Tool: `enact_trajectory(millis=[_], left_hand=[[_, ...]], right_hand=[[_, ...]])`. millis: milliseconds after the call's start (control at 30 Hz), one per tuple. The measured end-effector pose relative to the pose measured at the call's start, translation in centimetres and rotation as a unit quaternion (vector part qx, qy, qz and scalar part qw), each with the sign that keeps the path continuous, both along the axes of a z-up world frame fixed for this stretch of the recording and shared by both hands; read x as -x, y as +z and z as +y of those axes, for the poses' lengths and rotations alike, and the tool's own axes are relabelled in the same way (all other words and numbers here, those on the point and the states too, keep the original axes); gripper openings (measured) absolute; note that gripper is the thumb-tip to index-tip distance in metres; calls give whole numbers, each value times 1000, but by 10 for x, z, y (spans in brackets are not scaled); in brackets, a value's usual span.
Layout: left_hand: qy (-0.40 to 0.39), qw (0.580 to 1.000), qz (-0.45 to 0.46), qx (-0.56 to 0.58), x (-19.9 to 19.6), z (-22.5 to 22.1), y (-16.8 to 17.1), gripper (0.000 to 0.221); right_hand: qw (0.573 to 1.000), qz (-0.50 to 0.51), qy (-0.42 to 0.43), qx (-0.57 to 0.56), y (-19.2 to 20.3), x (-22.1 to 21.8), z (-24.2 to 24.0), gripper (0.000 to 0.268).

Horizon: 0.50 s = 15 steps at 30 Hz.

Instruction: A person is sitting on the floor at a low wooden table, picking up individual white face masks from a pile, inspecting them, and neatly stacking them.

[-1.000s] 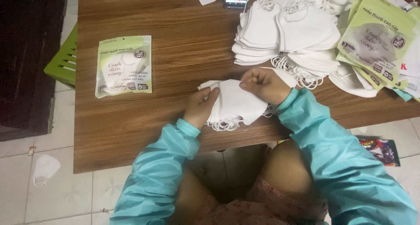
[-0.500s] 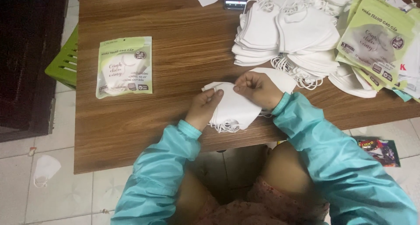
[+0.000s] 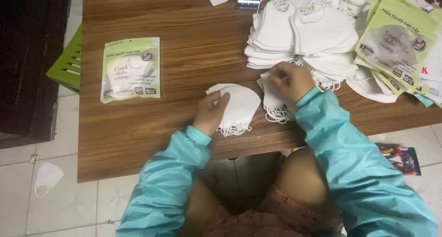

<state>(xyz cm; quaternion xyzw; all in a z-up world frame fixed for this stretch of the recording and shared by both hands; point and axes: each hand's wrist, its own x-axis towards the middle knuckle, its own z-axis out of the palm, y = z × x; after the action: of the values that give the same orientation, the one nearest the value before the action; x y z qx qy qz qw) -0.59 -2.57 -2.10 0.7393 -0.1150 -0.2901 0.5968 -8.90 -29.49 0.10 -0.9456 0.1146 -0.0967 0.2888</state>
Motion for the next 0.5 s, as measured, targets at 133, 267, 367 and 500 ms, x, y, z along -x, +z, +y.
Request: enact_trajectory(millis=[133, 267, 367, 500], left_hand=[[4, 1000, 14, -21, 0, -2, 5, 45], [4, 1000, 21, -14, 4, 0, 9, 46], [10, 999, 24, -19, 2, -1, 6, 50], [6, 999, 23, -24, -8, -1, -15, 55]], right_hand=[[984, 136, -51, 106, -3, -5, -16, 49], [953, 240, -80, 168, -18, -14, -22, 66], [945, 233, -72, 216, -29, -16, -30, 65], [957, 149, -67, 241, -30, -15, -29, 44]])
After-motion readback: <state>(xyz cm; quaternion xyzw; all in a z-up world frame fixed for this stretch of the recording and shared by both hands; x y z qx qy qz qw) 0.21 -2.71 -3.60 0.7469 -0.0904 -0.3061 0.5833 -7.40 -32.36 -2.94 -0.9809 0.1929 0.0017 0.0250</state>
